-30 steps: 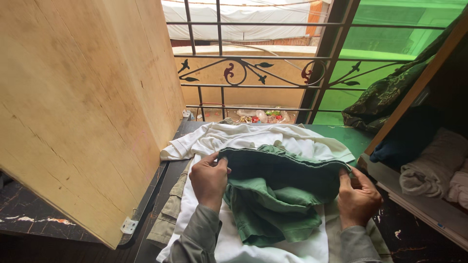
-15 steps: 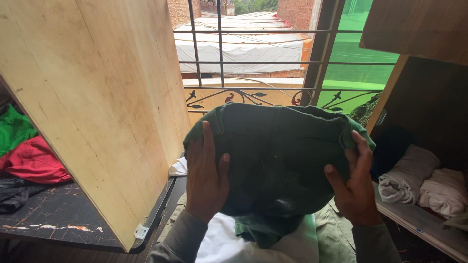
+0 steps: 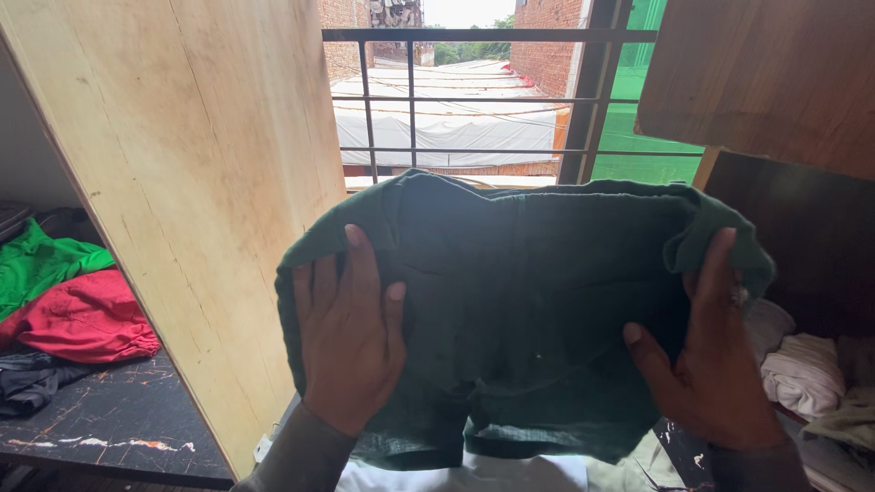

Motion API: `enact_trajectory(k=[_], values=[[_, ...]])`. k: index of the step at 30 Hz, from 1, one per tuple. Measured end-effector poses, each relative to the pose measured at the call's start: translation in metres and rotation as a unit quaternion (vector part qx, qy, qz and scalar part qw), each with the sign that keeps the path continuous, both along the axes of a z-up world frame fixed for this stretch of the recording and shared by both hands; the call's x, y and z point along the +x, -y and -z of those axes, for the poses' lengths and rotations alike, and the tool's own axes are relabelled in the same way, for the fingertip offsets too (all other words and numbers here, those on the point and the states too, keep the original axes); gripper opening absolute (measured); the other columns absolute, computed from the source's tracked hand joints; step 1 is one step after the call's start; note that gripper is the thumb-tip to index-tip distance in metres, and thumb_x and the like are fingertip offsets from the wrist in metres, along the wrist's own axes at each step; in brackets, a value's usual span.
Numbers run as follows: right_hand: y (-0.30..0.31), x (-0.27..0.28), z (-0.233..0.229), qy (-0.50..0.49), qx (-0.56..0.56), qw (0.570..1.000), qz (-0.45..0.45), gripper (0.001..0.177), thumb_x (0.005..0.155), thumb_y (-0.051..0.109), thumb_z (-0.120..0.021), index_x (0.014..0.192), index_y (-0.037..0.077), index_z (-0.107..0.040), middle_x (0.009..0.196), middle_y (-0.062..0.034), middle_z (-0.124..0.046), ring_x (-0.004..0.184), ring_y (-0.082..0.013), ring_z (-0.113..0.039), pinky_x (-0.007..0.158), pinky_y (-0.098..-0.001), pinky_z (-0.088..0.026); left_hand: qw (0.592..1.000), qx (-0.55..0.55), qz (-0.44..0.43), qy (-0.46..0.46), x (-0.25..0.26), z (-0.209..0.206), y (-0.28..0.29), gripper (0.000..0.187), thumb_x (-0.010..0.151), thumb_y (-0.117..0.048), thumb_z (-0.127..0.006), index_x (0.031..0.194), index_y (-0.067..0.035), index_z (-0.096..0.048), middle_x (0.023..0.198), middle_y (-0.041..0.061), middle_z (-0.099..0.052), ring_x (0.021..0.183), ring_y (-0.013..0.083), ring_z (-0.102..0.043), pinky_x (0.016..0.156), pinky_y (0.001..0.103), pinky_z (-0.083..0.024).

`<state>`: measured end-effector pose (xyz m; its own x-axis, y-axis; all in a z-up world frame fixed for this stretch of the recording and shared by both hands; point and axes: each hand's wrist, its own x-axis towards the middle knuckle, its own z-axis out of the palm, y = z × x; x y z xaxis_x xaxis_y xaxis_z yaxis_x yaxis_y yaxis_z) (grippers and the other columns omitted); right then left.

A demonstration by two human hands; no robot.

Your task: The person removes rolled and folded clothes from a wooden shelf, unfolds a white t-shirt and a pair of green shorts to smooth them out, and then places the items back onto the shelf.

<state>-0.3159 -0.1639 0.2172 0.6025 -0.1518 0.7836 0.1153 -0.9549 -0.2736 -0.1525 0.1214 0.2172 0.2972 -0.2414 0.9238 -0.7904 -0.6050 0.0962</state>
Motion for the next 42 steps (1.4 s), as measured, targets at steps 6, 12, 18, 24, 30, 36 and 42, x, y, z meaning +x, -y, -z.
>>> enact_trajectory(k=[6, 12, 18, 24, 30, 36, 42], values=[[-0.004, -0.028, -0.035, 0.029, -0.175, 0.982, 0.060, 0.118, 0.086, 0.028, -0.066, 0.151, -0.006, 0.027, 0.148, -0.0485, -0.035, 0.139, -0.0539, -0.046, 0.121, -0.0561, -0.035, 0.999, -0.013, -0.024, 0.046, -0.033, -0.040, -0.019, 0.064, 0.107, -0.025, -0.050, 0.159, 0.007, -0.031, 0.138, 0.026, -0.059, 0.140, 0.0449, -0.041, 0.123, 0.061, -0.019], [-0.007, -0.020, -0.040, 0.076, -0.235, 0.966, 0.076, 0.121, 0.080, 0.031, -0.069, 0.156, 0.002, 0.020, 0.153, -0.0480, -0.031, 0.140, -0.0563, -0.044, 0.119, -0.0577, -0.036, 0.996, 0.005, -0.083, 0.037, -0.029, -0.053, -0.013, 0.069, 0.102, -0.027, -0.053, 0.160, 0.003, -0.029, 0.148, 0.013, -0.057, 0.136, 0.0378, -0.042, 0.121, 0.064, -0.008], [0.012, 0.047, -0.005, 0.013, -0.190, 0.979, 0.078, 0.107, 0.082, 0.042, -0.069, 0.158, 0.008, -0.003, 0.153, -0.0386, -0.037, 0.142, -0.0564, -0.039, 0.114, -0.0580, -0.034, 0.990, 0.082, -0.101, -0.055, 0.046, -0.008, 0.032, 0.088, 0.092, -0.033, -0.058, 0.162, -0.006, -0.013, 0.153, 0.013, -0.048, 0.142, 0.0313, -0.035, 0.122, 0.059, -0.004], [0.062, 0.166, 0.108, -0.232, 0.075, 0.970, 0.008, 0.109, 0.089, 0.050, -0.065, 0.162, 0.023, 0.011, 0.163, -0.0248, -0.022, 0.152, -0.0410, -0.023, 0.121, -0.0486, -0.026, 0.915, 0.173, -0.046, -0.362, 0.139, 0.100, 0.091, 0.114, 0.087, -0.052, -0.065, 0.159, -0.019, 0.016, 0.168, 0.006, -0.018, 0.155, 0.0315, -0.008, 0.120, 0.058, 0.008], [0.076, 0.212, 0.239, -0.475, 0.091, 0.868, 0.115, 0.085, 0.096, 0.067, -0.048, 0.164, 0.025, -0.016, 0.171, -0.0098, -0.014, 0.159, -0.0325, -0.010, 0.127, -0.0495, -0.012, 0.815, 0.291, -0.065, -0.497, 0.155, 0.221, 0.102, 0.086, 0.099, -0.064, -0.040, 0.165, -0.025, -0.001, 0.173, 0.003, -0.005, 0.160, 0.0274, 0.000, 0.126, 0.050, 0.006], [0.056, 0.194, 0.262, -0.419, 0.003, 0.887, 0.195, 0.076, 0.095, 0.068, -0.040, 0.159, 0.028, -0.028, 0.170, -0.0021, -0.017, 0.157, -0.0236, -0.011, 0.126, -0.0485, -0.007, 0.832, 0.305, -0.099, -0.452, 0.147, 0.247, 0.103, 0.084, 0.097, -0.061, -0.043, 0.163, -0.020, -0.013, 0.171, 0.006, -0.006, 0.157, 0.0290, -0.004, 0.125, 0.049, 0.001], [0.055, 0.193, 0.252, -0.421, -0.022, 0.889, 0.177, 0.087, 0.089, 0.073, -0.045, 0.161, 0.027, -0.029, 0.167, -0.0076, -0.018, 0.155, -0.0273, -0.010, 0.122, -0.0508, -0.006, 0.842, 0.294, -0.090, -0.444, 0.150, 0.231, 0.109, 0.085, 0.094, -0.066, -0.045, 0.161, -0.019, -0.020, 0.170, 0.009, -0.011, 0.158, 0.0290, -0.005, 0.124, 0.052, 0.001]])
